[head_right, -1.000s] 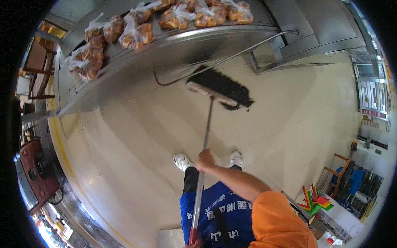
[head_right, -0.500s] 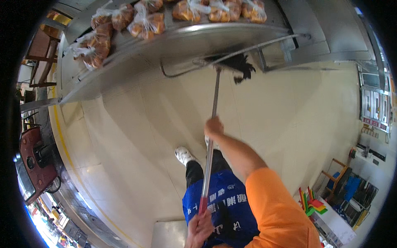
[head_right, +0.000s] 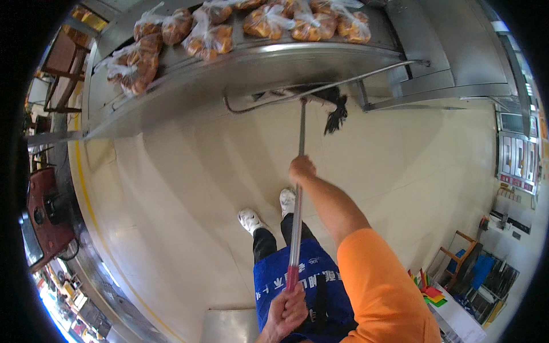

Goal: The person mops a tiled floor in a commercial space using a flat mop with a long handle. They systematically clean the area around a stainless steel display counter, a standing fan, and stacked colorful chairs, moving the mop back and forth to cover the surface.

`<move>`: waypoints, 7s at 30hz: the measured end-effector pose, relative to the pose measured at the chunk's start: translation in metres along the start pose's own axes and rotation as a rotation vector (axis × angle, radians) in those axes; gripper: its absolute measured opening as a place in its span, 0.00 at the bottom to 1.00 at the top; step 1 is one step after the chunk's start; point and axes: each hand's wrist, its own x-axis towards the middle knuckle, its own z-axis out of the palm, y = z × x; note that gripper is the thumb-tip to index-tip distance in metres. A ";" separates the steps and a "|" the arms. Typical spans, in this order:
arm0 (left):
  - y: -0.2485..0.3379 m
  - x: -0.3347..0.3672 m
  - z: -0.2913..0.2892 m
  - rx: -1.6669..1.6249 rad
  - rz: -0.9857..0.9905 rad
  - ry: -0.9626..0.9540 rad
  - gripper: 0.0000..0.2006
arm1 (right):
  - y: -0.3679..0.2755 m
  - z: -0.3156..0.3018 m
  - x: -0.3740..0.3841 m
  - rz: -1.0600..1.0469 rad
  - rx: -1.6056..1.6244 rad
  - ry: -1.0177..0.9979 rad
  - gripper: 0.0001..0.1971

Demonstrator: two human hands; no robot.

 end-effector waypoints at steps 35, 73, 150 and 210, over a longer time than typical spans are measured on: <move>0.142 -0.004 0.080 0.710 -0.134 0.350 0.17 | 0.077 0.057 0.098 0.245 0.620 0.369 0.35; 0.373 -0.475 0.154 2.190 0.854 1.822 0.17 | -0.556 0.220 -0.264 0.384 2.319 -1.131 0.08; 0.303 -0.330 0.144 2.241 0.520 1.268 0.20 | -0.218 0.187 -0.126 0.203 2.384 -0.239 0.08; 0.053 -0.363 -0.140 3.956 0.872 0.432 0.16 | 0.029 0.442 -0.413 0.202 2.676 -0.579 0.06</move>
